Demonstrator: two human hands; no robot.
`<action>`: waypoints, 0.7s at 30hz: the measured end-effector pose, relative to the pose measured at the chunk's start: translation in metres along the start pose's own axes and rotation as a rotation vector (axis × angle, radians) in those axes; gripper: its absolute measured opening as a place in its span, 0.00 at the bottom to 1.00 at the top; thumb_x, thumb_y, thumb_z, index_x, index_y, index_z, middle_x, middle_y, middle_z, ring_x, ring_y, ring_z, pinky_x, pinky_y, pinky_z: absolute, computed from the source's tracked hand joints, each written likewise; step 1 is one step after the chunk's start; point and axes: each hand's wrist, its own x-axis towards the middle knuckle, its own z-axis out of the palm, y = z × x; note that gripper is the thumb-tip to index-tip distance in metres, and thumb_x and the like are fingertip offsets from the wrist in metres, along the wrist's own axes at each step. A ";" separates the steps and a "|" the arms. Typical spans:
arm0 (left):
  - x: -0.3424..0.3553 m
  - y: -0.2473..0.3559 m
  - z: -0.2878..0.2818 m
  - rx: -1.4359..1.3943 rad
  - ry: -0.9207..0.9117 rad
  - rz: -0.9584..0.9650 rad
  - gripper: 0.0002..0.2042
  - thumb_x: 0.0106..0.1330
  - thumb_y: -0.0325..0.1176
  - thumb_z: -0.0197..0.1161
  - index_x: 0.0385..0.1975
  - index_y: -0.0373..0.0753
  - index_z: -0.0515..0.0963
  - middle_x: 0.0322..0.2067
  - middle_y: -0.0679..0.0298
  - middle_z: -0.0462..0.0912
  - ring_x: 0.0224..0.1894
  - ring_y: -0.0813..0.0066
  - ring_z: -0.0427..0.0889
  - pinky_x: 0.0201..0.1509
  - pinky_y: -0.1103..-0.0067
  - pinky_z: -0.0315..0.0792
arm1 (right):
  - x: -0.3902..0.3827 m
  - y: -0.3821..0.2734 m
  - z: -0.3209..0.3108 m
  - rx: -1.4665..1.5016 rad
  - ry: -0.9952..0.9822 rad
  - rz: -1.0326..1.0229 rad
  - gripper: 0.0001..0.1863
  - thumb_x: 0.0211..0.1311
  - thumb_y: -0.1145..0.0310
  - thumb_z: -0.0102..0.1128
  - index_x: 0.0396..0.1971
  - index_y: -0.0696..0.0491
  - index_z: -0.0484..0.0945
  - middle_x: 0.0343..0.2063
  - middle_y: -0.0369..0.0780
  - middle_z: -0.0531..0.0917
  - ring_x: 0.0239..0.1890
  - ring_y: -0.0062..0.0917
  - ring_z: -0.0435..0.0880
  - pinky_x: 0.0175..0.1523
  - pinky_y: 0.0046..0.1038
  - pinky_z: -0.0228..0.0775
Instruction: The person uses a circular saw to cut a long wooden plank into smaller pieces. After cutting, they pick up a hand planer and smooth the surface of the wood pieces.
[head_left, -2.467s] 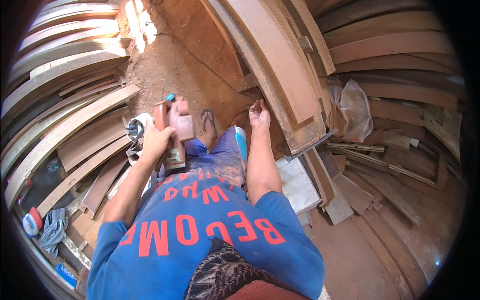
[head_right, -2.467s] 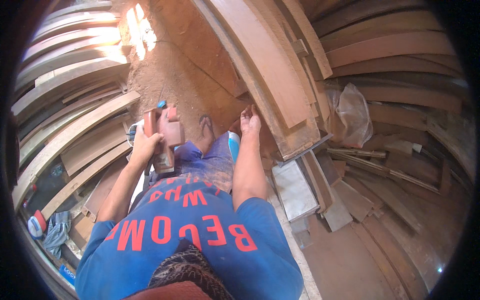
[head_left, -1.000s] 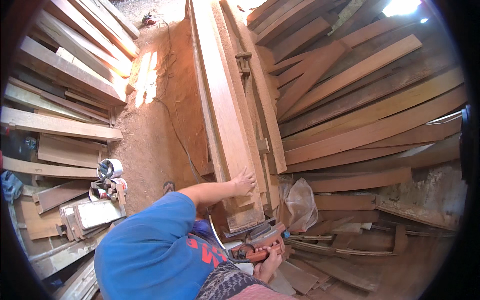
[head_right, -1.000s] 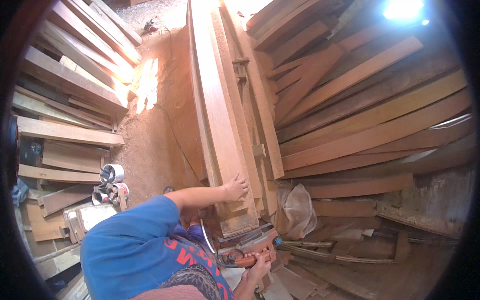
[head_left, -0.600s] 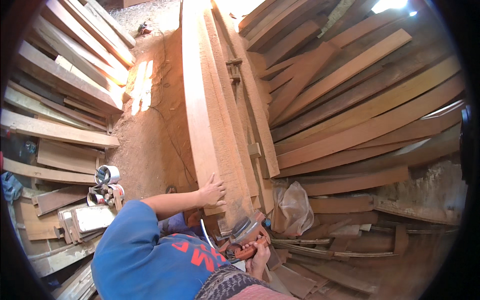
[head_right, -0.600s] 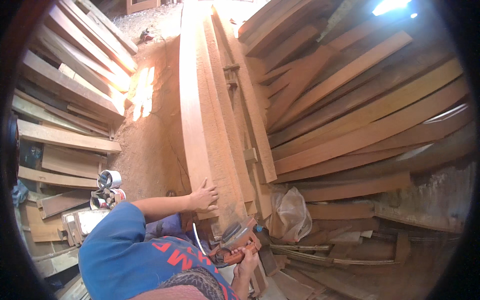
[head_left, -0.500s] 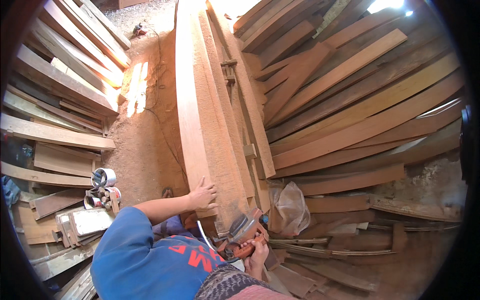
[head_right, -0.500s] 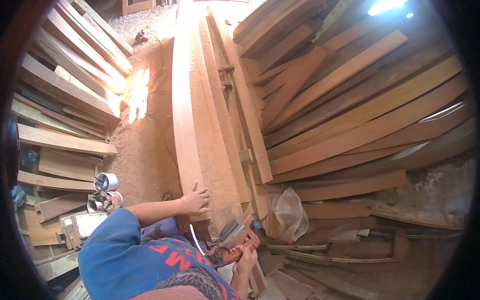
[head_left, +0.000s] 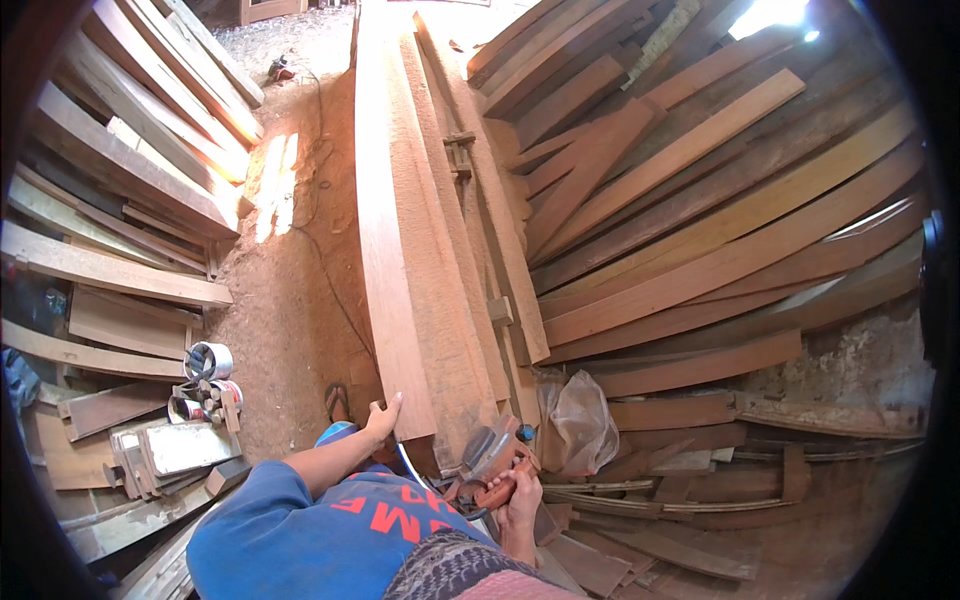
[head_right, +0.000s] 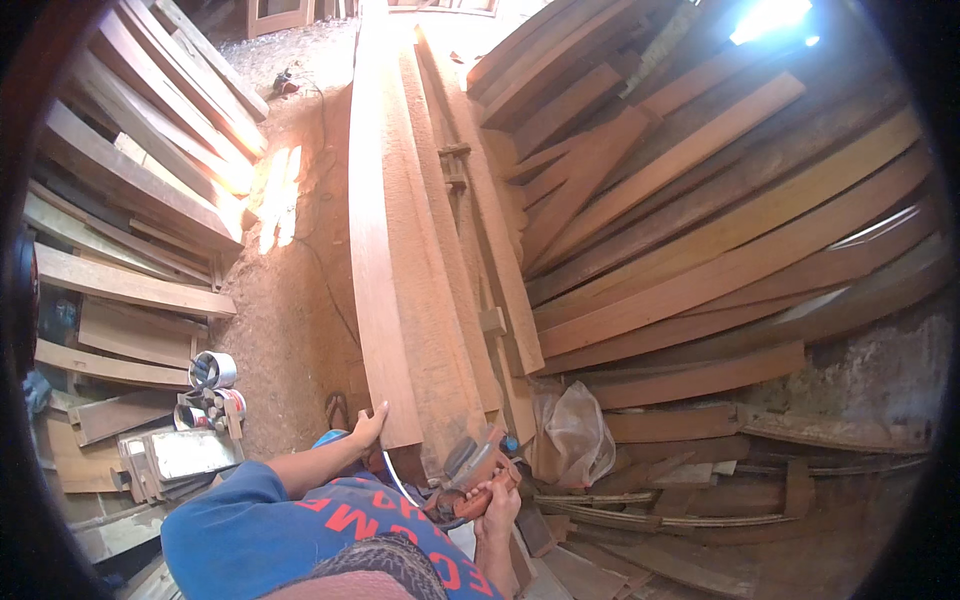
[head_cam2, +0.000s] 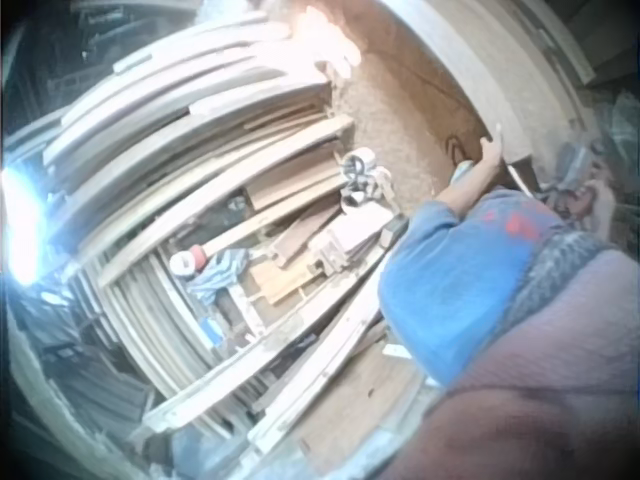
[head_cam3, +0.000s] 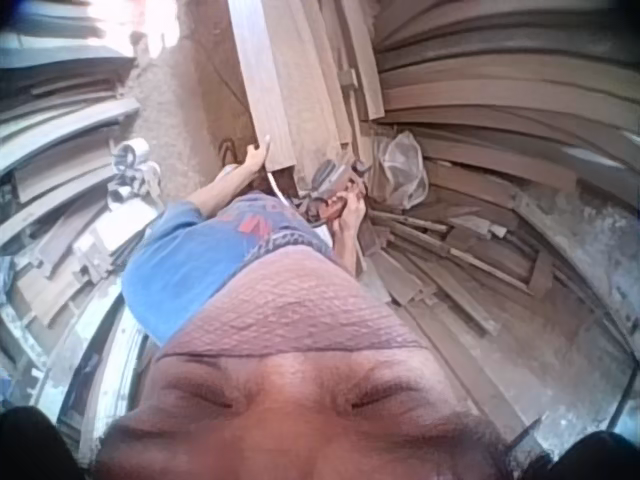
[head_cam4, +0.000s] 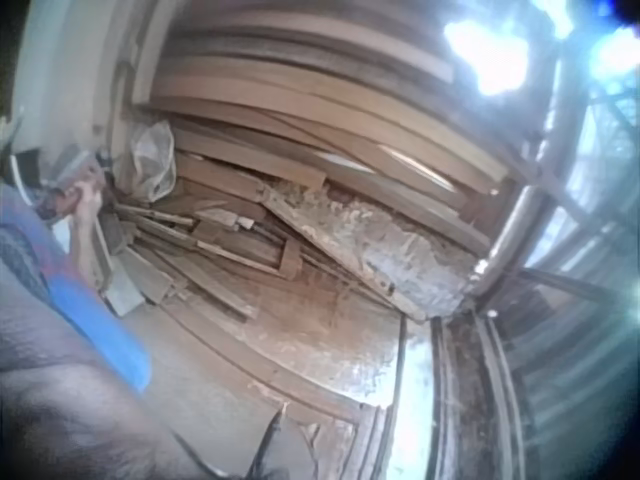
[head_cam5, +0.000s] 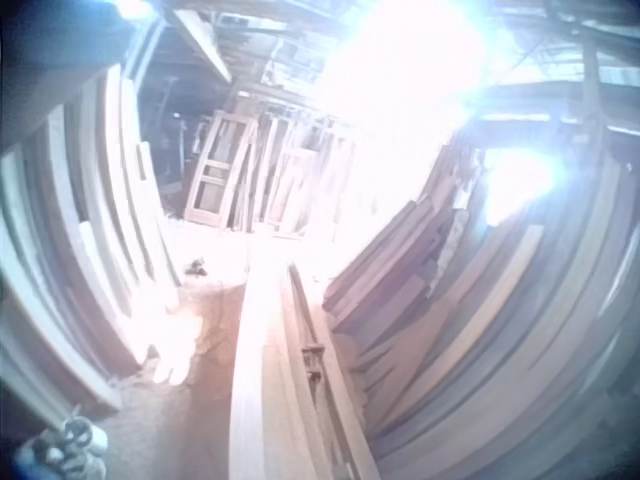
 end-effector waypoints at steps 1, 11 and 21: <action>-0.009 0.005 0.004 -0.013 0.018 -0.024 0.52 0.64 0.63 0.67 0.73 0.26 0.52 0.68 0.33 0.65 0.71 0.42 0.67 0.74 0.59 0.62 | -0.001 0.001 0.000 -0.002 0.004 0.004 0.20 0.59 0.74 0.56 0.53 0.59 0.70 0.26 0.42 0.78 0.27 0.31 0.79 0.34 0.38 0.79; -0.013 0.001 -0.041 0.835 -0.097 0.230 0.44 0.71 0.71 0.43 0.59 0.29 0.78 0.62 0.33 0.74 0.69 0.39 0.70 0.74 0.60 0.63 | -0.017 -0.008 0.009 -0.027 -0.028 -0.064 0.21 0.62 0.73 0.54 0.56 0.60 0.70 0.26 0.41 0.78 0.26 0.29 0.78 0.34 0.36 0.77; -0.051 0.013 -0.079 1.278 -0.237 0.925 0.16 0.52 0.25 0.68 0.43 0.30 0.80 0.52 0.39 0.81 0.61 0.43 0.78 0.64 0.59 0.73 | -0.014 0.001 -0.007 -0.028 0.000 -0.018 0.17 0.62 0.74 0.53 0.51 0.58 0.72 0.25 0.40 0.77 0.25 0.28 0.79 0.33 0.36 0.77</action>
